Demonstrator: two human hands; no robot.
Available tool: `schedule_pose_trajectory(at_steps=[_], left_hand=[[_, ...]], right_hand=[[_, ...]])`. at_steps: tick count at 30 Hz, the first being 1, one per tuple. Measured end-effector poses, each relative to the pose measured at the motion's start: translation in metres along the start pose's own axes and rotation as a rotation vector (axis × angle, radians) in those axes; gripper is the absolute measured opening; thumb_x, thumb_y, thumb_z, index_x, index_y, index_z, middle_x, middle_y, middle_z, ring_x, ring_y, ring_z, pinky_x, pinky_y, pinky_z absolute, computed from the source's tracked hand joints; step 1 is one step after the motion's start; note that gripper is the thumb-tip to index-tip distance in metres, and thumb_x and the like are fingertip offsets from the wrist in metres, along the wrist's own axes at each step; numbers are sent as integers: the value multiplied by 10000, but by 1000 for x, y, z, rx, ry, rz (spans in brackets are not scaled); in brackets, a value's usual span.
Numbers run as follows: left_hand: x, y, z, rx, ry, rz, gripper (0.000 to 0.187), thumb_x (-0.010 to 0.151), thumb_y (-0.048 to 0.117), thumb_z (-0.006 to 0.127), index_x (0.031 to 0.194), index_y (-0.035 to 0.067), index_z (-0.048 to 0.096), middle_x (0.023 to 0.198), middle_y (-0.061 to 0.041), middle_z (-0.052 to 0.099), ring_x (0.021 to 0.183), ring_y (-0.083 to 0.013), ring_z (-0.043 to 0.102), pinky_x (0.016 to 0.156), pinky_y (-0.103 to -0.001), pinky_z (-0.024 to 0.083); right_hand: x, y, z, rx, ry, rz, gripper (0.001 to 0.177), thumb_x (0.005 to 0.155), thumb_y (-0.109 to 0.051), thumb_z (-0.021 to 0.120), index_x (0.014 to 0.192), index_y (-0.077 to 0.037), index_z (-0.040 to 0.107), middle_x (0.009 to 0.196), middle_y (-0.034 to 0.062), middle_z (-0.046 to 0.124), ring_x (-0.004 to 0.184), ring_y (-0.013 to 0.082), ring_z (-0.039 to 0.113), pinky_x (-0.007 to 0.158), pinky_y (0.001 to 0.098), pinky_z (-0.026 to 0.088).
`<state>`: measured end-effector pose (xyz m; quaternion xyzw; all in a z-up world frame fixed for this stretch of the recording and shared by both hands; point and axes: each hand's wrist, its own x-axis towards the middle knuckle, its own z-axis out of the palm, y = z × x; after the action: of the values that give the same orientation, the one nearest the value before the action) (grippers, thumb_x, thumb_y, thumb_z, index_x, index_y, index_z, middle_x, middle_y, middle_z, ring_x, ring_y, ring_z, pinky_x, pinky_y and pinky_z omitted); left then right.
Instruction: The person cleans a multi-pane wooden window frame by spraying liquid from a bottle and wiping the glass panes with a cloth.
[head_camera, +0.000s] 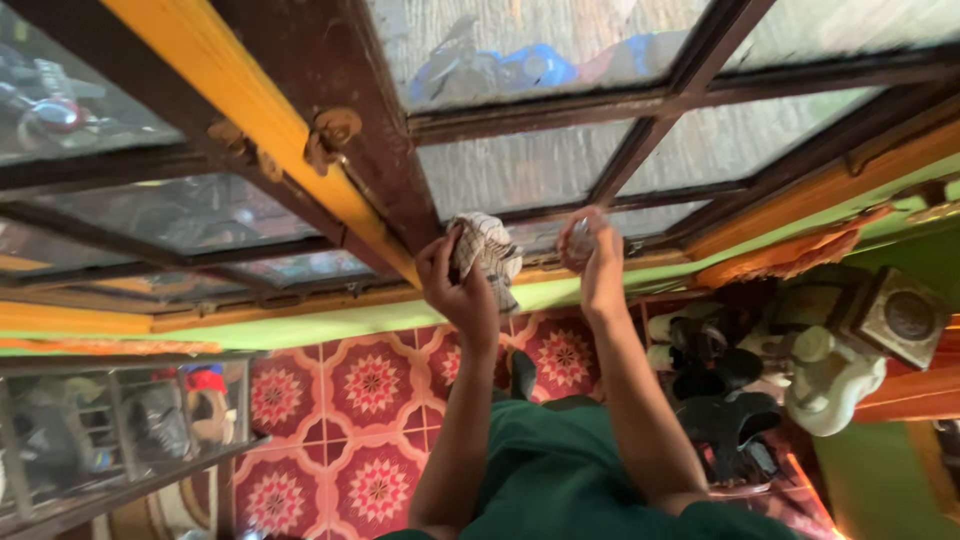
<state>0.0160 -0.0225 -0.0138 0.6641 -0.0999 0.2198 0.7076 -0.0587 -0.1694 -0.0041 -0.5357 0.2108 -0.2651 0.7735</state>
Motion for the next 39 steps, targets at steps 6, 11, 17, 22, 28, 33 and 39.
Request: schedule_pose_trajectory(at_steps=[6, 11, 17, 22, 28, 33, 39], left_hand=[[11, 4, -1, 108, -63, 0, 319, 885, -88, 704, 1189, 4, 729, 1137, -101, 654, 1052, -244, 671, 921, -340, 559], [16, 8, -14, -57, -170, -46, 398, 793, -107, 765, 1169, 3, 694, 1114, -93, 664, 1059, -223, 675, 919, -316, 579], [21, 20, -14, -31, -227, 17, 397, 838, -100, 805, 1200, 12, 688, 1145, -91, 662, 1064, -219, 677, 932, -319, 570], [28, 35, -4, 51, -231, 98, 494, 793, -107, 795, 1254, 37, 690, 1150, -96, 649, 1080, -252, 671, 938, -352, 564], [41, 40, 40, 97, -48, 307, 462, 840, -118, 797, 1238, 109, 743, 1173, -51, 661, 1094, -230, 691, 954, -347, 593], [34, 29, 82, 48, -84, 403, 458, 862, -110, 844, 1252, 114, 756, 1153, -65, 581, 939, -188, 640, 786, -287, 542], [-3, -24, 91, 234, -222, 607, 537, 793, -87, 791, 1277, 131, 709, 1165, -77, 535, 1042, -265, 584, 876, -389, 537]], right_hand=[[-6, 13, 11, -29, 33, -15, 401, 1053, -473, 472, 938, -109, 597, 751, -2, 569, 563, 70, 450, 479, 234, 318], [-14, 14, 14, 108, 171, 65, 339, 1049, -422, 484, 933, -115, 569, 755, 16, 585, 599, 94, 511, 502, 243, 354], [-25, 16, 10, 156, 228, 29, 334, 1069, -394, 465, 919, -110, 560, 757, 14, 567, 625, 98, 525, 514, 234, 355], [-13, 2, 13, 156, 275, 51, 351, 1064, -409, 461, 913, -110, 567, 757, 21, 573, 644, 100, 539, 526, 237, 370], [0, -31, 12, 172, 121, -12, 386, 1069, -425, 454, 882, -103, 555, 762, 31, 560, 655, 132, 529, 544, 264, 356], [8, -49, -2, 187, 38, -16, 415, 1098, -425, 427, 886, -89, 546, 767, 44, 539, 666, 140, 485, 542, 275, 322], [16, -50, -30, 154, 0, 9, 409, 1107, -429, 403, 907, -99, 539, 779, 32, 537, 683, 130, 479, 570, 266, 326]])
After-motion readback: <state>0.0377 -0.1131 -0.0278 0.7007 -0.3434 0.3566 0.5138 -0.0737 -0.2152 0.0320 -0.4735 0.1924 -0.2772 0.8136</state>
